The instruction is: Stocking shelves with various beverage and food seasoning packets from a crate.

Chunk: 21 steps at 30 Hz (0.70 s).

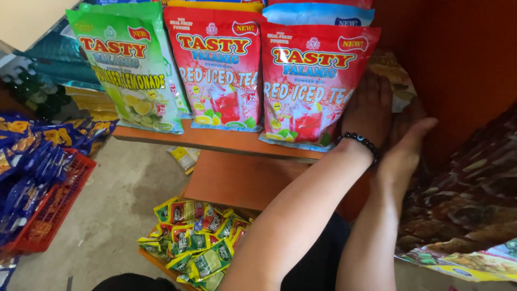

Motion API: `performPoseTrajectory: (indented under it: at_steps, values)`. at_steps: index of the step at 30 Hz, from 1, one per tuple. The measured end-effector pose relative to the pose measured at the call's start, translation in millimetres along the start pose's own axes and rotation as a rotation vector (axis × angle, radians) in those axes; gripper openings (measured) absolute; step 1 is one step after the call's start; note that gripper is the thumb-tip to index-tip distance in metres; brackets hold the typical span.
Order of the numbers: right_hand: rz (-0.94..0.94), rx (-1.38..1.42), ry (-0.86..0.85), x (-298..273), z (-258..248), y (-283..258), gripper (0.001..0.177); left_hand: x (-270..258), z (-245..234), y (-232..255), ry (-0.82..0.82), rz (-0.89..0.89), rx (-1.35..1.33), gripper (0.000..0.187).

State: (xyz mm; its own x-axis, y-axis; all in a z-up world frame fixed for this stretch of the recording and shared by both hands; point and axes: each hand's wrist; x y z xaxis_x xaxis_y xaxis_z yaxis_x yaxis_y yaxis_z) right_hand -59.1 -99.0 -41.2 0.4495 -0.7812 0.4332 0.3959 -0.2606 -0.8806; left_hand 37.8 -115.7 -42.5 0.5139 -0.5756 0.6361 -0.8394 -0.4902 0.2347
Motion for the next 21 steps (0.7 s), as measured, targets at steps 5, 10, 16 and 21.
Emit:
performPoseTrajectory:
  at_steps: [5, 10, 16, 21]
  values:
    - [-0.075, 0.084, -0.087, 0.6, 0.9, -3.2, 0.094, 4.7, 1.7, -4.2, -0.031, -0.008, -0.043, 0.069]
    - [-0.1, 0.02, -0.044, -18.6, 2.9, -10.9, 0.09, 5.0, -10.0, 0.5, -0.118, -0.029, -0.033, 0.075]
    - [-0.163, -0.275, -0.007, -104.4, 22.0, -50.4, 0.067, 1.5, -27.4, 2.1, -0.228, -0.029, 0.165, 0.079]
    - [-0.183, -0.209, 0.011, -155.2, 9.3, -54.2, 0.051, 3.7, 6.9, 0.2, -0.106, -0.029, 0.126, 0.069]
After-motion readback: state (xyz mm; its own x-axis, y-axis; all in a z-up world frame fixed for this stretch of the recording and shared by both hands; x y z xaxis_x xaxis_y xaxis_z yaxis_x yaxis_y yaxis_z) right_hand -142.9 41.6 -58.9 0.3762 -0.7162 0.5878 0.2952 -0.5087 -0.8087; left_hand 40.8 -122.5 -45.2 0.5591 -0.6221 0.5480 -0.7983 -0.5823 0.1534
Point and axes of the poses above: each hand's wrist, its own x-axis towards the middle knuckle, its own z-axis out of the palm, y = z × x, and after that the axes turned 6 degrees about -x, right-handed
